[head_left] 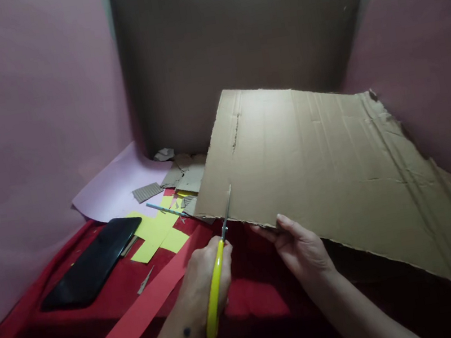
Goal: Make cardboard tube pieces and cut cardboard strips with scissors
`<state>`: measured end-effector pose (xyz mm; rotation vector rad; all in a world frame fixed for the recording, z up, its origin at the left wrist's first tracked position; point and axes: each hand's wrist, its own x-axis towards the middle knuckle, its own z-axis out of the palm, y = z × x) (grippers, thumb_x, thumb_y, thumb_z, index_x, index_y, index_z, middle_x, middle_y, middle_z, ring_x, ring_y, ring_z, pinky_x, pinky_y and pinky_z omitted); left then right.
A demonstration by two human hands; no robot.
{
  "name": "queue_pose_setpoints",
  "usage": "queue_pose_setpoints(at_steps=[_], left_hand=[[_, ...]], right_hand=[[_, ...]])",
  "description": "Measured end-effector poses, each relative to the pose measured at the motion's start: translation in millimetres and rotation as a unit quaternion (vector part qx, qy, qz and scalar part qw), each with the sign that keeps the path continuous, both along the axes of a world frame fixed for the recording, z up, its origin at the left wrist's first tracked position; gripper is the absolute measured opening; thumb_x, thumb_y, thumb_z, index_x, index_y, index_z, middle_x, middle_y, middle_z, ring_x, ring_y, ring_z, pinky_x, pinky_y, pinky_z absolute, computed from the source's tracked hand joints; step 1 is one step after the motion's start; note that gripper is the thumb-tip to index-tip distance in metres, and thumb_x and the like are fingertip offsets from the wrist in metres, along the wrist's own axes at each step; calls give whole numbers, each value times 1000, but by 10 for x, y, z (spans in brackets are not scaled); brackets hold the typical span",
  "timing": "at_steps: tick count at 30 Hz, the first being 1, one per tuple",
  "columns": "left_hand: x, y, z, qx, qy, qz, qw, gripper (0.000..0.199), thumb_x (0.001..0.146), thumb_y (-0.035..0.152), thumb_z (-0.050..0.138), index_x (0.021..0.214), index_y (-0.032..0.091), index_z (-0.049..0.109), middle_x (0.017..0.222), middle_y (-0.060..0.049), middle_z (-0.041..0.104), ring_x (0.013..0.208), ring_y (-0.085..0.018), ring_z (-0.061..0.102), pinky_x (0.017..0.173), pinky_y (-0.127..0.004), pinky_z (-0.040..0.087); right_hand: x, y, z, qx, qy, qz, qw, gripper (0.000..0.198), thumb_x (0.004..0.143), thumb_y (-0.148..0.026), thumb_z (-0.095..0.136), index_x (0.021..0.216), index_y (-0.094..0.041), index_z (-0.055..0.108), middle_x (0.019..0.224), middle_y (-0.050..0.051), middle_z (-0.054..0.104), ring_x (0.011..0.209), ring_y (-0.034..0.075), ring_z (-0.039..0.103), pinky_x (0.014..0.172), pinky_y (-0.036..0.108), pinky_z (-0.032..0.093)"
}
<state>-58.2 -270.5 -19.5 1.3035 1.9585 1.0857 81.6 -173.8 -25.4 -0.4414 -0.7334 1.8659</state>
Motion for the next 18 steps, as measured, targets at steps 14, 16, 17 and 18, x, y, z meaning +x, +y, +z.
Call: queue_pose_setpoints(at_steps=[14,16,17,18], left_hand=[[-25,150,204,-36,7,-27,999,33,86,32,36,56,20,45,40,-1,52,37,-14,51,47,-27,40],[14,146,169,1,56,-11,998,34,88,33,35,58,21,44,41,0,49,38,-14,49,48,-27,38],[26,149,144,21,79,-3,997,33,88,32,34,59,21,44,43,0,50,41,-14,49,49,-27,37],[31,157,119,39,98,7,994,31,88,32,35,60,21,43,46,0,51,43,-14,49,50,-27,36]], right_hand=[[39,-61,-42,8,-14,4,1000,9,63,-15,77,59,-14,69,62,0,70,72,16,68,101,49,44],[39,-50,-46,3,-6,-3,1000,9,63,-13,76,58,-14,69,61,0,69,72,16,68,101,47,45],[38,-43,-50,0,-4,-5,1000,9,63,-13,76,58,-14,69,61,0,69,72,16,68,101,46,45],[36,-37,-55,-2,-2,-5,1000,9,63,-13,76,58,-14,69,63,1,70,73,16,68,100,46,46]])
